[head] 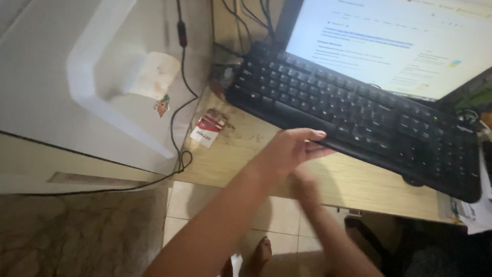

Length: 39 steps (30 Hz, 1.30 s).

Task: The person cleans a cluttered desk area using a pink cloth. They wipe the surface of the desk, clean the keyboard, and organize various items including a mouse, a phone, papers, and headphones. The person also opens a drawer to retrieve and move papers before placing them on the floor.

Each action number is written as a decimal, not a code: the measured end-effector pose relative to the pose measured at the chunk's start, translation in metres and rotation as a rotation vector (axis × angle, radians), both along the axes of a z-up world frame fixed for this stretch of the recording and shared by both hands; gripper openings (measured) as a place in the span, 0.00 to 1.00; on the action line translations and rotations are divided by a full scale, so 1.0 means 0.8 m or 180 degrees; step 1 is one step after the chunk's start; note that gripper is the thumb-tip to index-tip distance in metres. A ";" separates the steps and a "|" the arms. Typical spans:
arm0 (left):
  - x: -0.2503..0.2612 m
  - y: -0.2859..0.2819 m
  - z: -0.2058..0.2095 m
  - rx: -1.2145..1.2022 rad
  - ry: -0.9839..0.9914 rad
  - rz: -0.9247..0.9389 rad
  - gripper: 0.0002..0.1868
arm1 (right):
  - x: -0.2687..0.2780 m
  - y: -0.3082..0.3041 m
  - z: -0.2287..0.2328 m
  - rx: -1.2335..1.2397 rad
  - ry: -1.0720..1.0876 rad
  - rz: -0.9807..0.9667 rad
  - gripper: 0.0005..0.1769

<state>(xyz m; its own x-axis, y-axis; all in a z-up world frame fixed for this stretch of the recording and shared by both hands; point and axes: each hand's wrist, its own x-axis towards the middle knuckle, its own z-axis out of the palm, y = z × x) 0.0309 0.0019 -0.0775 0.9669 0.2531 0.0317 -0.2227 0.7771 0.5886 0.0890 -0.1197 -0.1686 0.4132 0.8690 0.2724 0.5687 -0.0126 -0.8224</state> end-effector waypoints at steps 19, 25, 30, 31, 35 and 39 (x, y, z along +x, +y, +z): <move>0.007 0.014 0.047 -0.0700 0.0409 -0.0043 0.15 | 0.059 -0.008 0.004 0.0763 0.2354 -0.0573 0.13; 0.006 0.000 0.053 -0.0353 0.0394 0.0060 0.22 | 0.202 -0.087 -0.020 -0.0773 -0.0675 -0.2149 0.19; 0.006 -0.028 0.041 -0.0355 0.0540 0.0179 0.23 | 0.051 -0.132 -0.037 -0.0680 0.1614 -0.0057 0.22; 0.004 -0.036 0.037 -0.0387 0.0586 0.0189 0.23 | 0.030 -0.153 -0.030 -0.0452 0.1804 0.0695 0.20; -0.005 -0.052 0.023 -0.0370 0.0636 0.0274 0.23 | 0.104 -0.171 -0.031 -0.0733 0.1871 0.0384 0.19; -0.012 -0.060 -0.003 -0.0464 0.0884 0.0298 0.22 | 0.221 -0.213 -0.030 -0.0768 0.0194 -0.1903 0.20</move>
<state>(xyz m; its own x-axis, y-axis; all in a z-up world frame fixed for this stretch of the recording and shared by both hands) 0.0211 -0.0462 -0.0798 0.9059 0.3236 -0.2732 -0.1435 0.8415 0.5208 0.2660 -0.2904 -0.1925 0.8534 0.5180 0.0591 0.3587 -0.5012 -0.7875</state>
